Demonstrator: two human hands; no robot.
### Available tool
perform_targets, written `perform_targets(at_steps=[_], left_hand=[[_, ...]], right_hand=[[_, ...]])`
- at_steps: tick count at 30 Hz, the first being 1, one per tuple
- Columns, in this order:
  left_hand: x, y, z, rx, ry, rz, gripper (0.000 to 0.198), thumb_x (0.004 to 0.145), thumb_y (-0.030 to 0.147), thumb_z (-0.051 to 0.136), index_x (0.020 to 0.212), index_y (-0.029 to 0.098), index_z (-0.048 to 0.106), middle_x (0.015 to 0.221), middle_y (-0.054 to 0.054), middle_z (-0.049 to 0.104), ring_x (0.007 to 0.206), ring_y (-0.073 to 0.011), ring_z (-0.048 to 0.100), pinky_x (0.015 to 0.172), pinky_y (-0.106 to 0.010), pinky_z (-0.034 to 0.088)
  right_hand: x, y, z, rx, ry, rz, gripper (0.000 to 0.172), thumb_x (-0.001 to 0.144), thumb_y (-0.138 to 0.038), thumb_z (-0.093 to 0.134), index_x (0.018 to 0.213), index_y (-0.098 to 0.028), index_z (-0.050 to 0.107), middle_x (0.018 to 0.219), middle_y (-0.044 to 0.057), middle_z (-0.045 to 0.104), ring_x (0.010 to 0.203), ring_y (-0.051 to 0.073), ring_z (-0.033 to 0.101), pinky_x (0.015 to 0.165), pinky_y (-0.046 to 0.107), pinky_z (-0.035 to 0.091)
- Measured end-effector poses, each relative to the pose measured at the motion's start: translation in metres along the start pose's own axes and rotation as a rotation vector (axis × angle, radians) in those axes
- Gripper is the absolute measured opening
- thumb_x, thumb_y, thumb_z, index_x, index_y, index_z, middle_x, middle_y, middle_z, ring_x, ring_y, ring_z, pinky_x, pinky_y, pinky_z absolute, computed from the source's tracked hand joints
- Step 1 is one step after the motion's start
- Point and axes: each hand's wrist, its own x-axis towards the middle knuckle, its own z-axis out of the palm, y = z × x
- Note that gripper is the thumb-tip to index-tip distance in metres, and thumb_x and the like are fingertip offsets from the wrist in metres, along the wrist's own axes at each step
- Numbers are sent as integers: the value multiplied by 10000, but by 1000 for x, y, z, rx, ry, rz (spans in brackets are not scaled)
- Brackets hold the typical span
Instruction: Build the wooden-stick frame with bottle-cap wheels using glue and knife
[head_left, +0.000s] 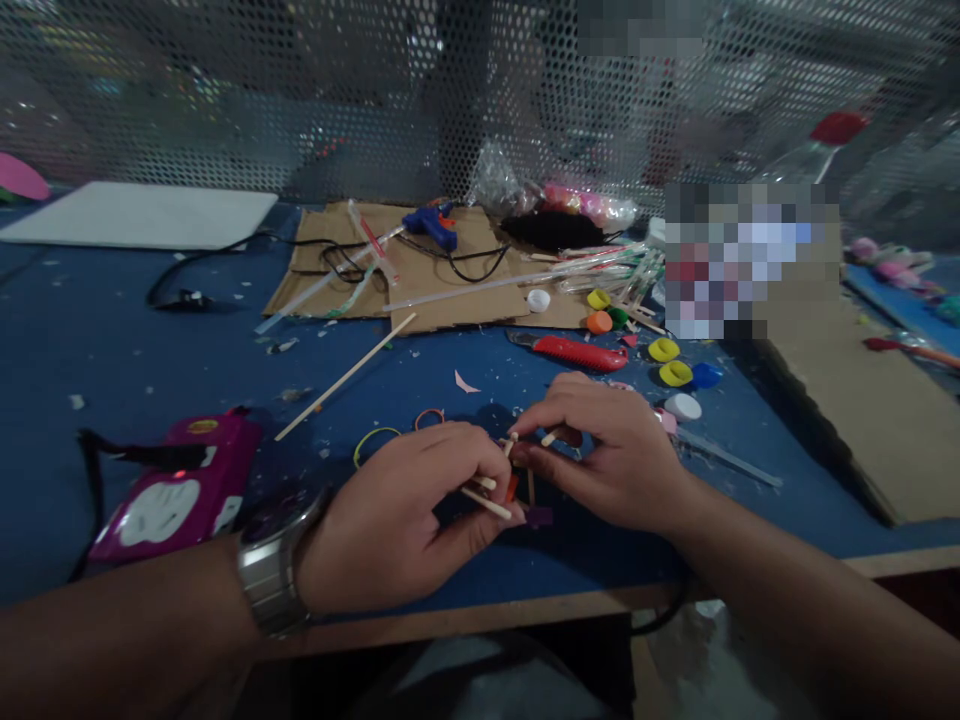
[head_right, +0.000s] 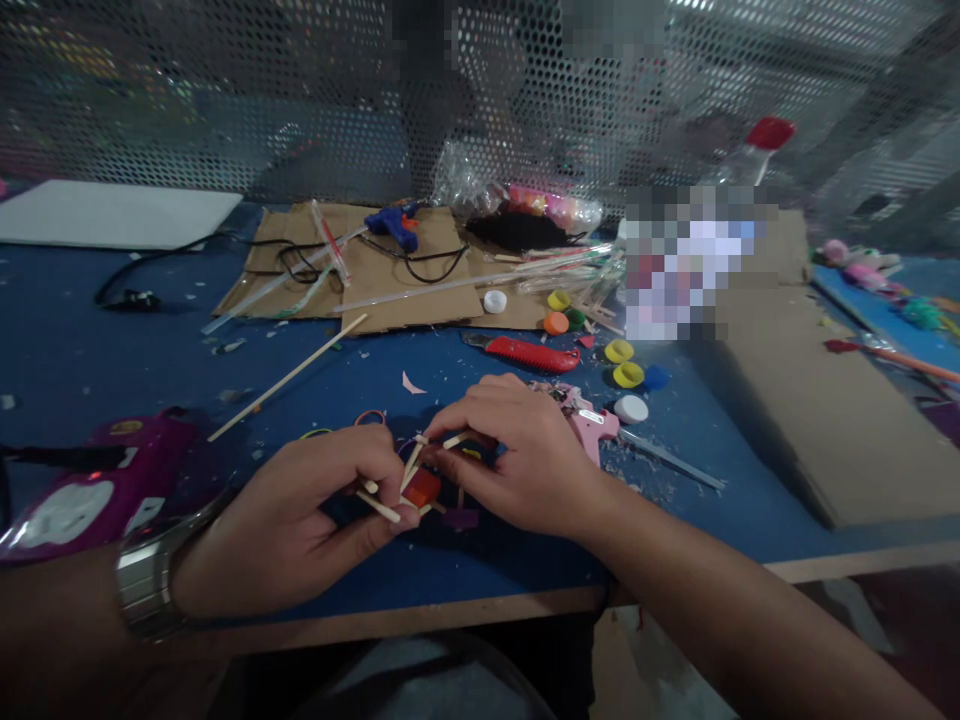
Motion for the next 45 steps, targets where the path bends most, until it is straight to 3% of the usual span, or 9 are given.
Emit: perform_targets(at_steps=[10, 14, 22, 33, 41, 45], left_hand=[[2, 3, -3, 81, 66, -129, 314, 916, 346, 880, 1032, 242, 607, 856, 65, 681, 696, -119, 585, 630, -246, 428], [2, 2, -3, 77, -5, -131, 196, 957, 317, 813, 927, 225, 641, 873, 38, 725, 782, -148, 630, 726, -285, 448], [2, 3, -4, 30, 13, -126, 190, 956, 311, 815, 902, 215, 660, 870, 28, 747, 794, -148, 639, 769, -296, 456], [7, 8, -7, -21, 45, -160, 95, 978, 234, 697, 891, 202, 680, 788, 34, 693, 679, -105, 600, 675, -235, 466], [10, 7, -9, -36, 69, -204, 154, 997, 234, 657, 848, 196, 674, 711, 34, 654, 595, -102, 535, 571, -223, 426], [12, 8, -10, -24, 75, -229, 186, 1002, 233, 642, 822, 191, 663, 695, 45, 651, 581, -90, 527, 565, -214, 425]], right_hand=[[-2, -2, -1, 54, 48, -5, 74, 947, -125, 785, 966, -184, 744, 777, -19, 752, 714, 116, 633, 728, 304, 460], [-2, -2, -1, 69, 33, -10, 98, 944, -99, 769, 968, -191, 744, 776, -19, 747, 713, 121, 631, 731, 310, 463], [-2, -3, -3, 123, 3, 11, 93, 962, -101, 724, 946, -193, 730, 779, -7, 729, 720, 135, 607, 736, 335, 451], [-2, -6, -5, 216, -18, 92, 131, 1035, -133, 633, 934, -193, 692, 758, -18, 663, 704, 128, 559, 742, 343, 444], [-2, -9, -6, 217, 18, 163, 152, 1067, -179, 594, 1027, -202, 739, 845, 24, 749, 743, 150, 635, 700, 326, 489], [-1, -9, -6, 147, 18, 115, 70, 1014, -273, 730, 1028, -205, 741, 799, 15, 731, 689, 147, 599, 659, 322, 466]])
